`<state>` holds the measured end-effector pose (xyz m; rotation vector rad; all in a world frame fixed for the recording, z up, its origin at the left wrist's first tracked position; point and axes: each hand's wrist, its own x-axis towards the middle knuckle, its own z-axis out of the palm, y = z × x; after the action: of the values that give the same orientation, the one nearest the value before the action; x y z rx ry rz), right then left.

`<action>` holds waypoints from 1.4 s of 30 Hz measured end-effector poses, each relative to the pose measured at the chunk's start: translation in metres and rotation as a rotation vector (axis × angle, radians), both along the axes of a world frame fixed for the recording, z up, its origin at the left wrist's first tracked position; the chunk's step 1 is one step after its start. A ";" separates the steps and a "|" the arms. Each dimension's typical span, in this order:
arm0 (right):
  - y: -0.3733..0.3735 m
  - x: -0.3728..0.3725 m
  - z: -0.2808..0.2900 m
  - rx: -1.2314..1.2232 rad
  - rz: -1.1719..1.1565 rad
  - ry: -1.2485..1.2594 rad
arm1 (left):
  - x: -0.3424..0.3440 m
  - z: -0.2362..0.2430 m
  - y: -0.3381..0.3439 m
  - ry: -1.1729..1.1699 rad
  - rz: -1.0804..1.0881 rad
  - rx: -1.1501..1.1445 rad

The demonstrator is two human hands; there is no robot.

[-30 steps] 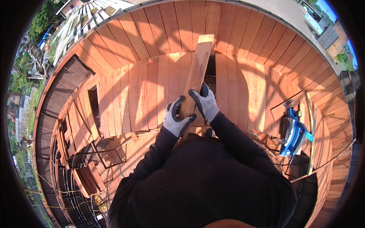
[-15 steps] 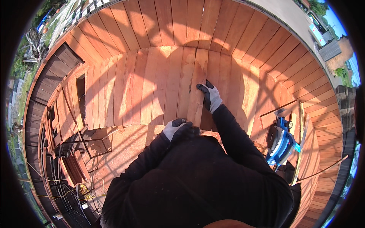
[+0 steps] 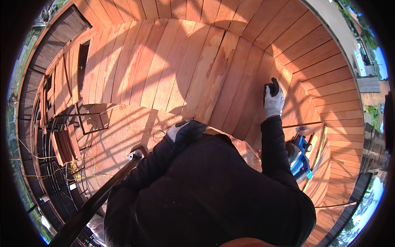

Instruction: The person installs wooden planks on a sloped roof using a circular saw. They repeatedly position planks into gaps, cut them to fit with the saw, and adjust placement to align with existing boards.

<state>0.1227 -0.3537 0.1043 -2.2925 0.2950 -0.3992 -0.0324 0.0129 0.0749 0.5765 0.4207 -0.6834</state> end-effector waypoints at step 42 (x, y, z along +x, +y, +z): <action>-0.022 0.003 -0.034 -0.582 -0.069 0.127 | 0.015 -0.016 -0.085 0.008 0.231 0.105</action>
<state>0.1257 -0.3756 0.0702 -2.8907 0.3568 -0.4143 -0.0174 -0.0716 0.0594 0.6129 0.5241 -0.4445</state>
